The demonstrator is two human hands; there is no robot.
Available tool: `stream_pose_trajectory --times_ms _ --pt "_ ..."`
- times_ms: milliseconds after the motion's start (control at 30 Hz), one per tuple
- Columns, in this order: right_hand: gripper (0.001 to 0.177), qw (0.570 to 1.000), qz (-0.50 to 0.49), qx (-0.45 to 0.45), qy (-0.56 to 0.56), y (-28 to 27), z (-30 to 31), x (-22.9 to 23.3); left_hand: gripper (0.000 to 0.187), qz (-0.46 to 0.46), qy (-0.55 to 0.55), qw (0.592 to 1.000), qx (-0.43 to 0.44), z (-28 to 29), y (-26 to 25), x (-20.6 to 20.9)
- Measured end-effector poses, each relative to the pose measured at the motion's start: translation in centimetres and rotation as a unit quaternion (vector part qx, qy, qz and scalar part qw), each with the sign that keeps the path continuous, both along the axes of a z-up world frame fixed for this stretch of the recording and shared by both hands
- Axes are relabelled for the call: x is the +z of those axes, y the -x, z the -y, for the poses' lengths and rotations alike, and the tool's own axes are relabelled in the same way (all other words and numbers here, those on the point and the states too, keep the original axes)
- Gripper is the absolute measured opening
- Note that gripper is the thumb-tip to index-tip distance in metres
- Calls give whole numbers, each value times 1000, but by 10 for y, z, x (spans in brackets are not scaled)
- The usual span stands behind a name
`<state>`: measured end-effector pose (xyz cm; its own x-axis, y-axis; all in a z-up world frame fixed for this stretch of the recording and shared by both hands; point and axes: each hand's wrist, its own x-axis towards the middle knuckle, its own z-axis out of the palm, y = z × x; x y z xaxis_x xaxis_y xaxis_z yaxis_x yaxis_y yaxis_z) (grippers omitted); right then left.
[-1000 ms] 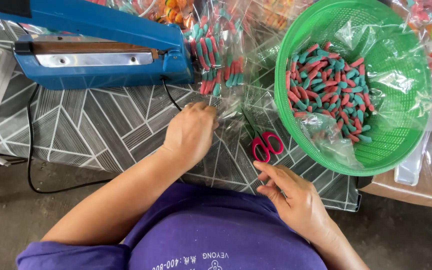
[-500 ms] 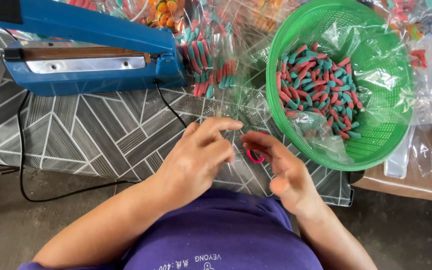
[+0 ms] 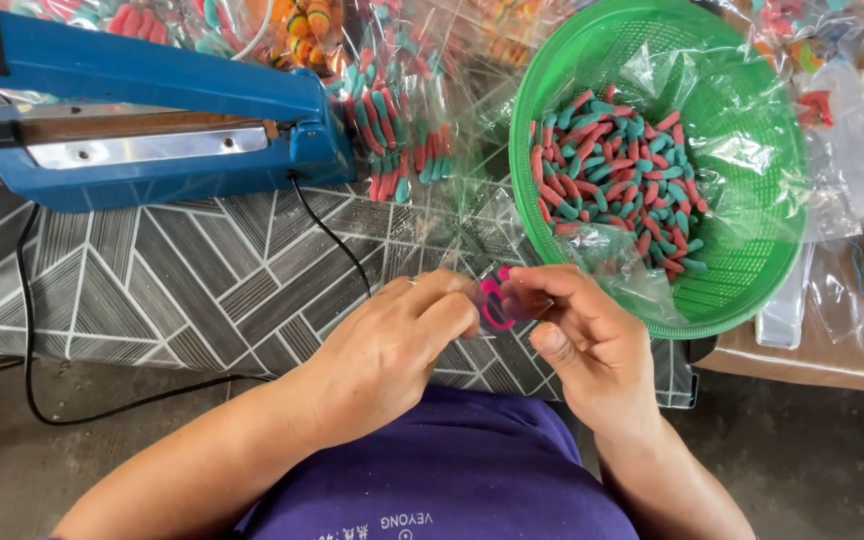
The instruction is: Picking small colorful candies from a basket and placing them into small plastic bags for individual packaging.
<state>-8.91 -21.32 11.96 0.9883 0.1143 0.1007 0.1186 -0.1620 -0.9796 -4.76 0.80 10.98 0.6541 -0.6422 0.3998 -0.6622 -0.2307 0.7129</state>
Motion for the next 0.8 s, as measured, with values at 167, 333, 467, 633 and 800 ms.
stream_pose_trajectory --times_ms 167,333,467,633,800 --pt "47 1000 29 0 3 0 -2 9 28 50 -27 998 -19 4 -6 6" --pt "7 971 91 -110 190 3 -4 9 43 -58 10 997 -42 2 -2 4" --pt "7 965 168 -107 174 7 -11 15 39 -145 189 965 109 16 -1 4" --pt "13 933 212 -107 272 17 5 37 13 -242 229 943 24 21 -9 19" --pt "9 885 260 -244 301 -6 77 51 11 -35 207 976 54 8 -20 62"
